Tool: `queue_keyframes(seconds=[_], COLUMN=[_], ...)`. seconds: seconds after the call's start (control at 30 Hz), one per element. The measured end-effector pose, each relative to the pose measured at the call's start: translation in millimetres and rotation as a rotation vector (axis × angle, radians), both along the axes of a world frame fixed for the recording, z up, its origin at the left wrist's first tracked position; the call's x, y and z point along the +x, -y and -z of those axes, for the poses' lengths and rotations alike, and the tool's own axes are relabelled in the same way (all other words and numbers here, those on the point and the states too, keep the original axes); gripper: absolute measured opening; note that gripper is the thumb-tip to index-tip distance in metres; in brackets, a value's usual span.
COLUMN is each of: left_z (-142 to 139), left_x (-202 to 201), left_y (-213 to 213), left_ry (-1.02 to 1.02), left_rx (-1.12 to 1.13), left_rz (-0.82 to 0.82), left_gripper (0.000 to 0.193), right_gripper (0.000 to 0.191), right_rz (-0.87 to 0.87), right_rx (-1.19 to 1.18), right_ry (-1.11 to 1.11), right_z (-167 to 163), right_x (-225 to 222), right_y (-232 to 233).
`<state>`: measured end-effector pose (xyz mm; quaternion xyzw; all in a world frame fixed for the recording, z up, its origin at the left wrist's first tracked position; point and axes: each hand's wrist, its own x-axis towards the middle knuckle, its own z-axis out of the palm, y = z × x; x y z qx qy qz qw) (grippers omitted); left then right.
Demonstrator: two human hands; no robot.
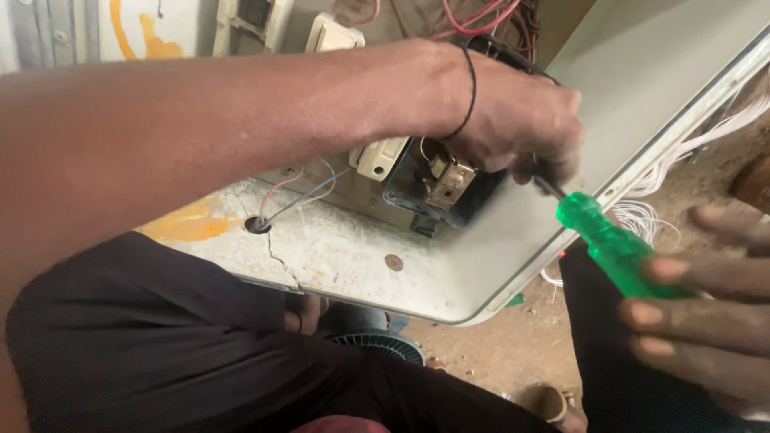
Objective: The person sits on the ground and works inside an open white electrical box. They use a yellow-handled screwdriver to tighten terminal screws on a contactor and then switch to a green-handled screwdriver to continue securing wires. The person adjusts wires and components within the box throughout the clip.
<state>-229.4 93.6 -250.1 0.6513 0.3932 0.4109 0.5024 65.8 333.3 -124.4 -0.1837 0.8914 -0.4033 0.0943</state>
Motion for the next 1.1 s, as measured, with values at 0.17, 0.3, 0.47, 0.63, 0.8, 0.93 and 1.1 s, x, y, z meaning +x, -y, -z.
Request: queue_keyframes(seconds=[0.17,0.3,0.47,0.63,0.8,0.93,1.1], left_z=[-6,-7,-4,-1,1,4,9], left_x=[2,-2,-1,5,0,0,7], left_y=[-1,-1,-6,-6,-7,-6,-5], left_ry=[-0.096,-0.023,-0.05,-0.075,-0.008,-0.046,0.012], left_rx=[-0.066,-0.055,0.033,0.066,0.042,0.034,0.164], left_rz=[-0.011,-0.001,0.092,-0.08,-0.011,-0.004,-0.096], left_gripper=[0.008,0.008,0.015,0.02,0.023,0.019,0.017], right_gripper=[0.035,0.036,0.036,0.037,0.038,0.039,0.04], right_rz=[0.017,0.022,0.048,0.108,0.096,0.108,0.162], right_rx=[0.033,0.07,0.085,0.1,0.109,0.12,0.137], right_ry=[-0.057,-0.009,-0.004,0.016,0.029,0.037,0.037], right_z=[8,1,1,0,-5,-6,-6], right_x=[9,12,14,16,13,14,20], right_y=[2,1,5,10,10,13,14])
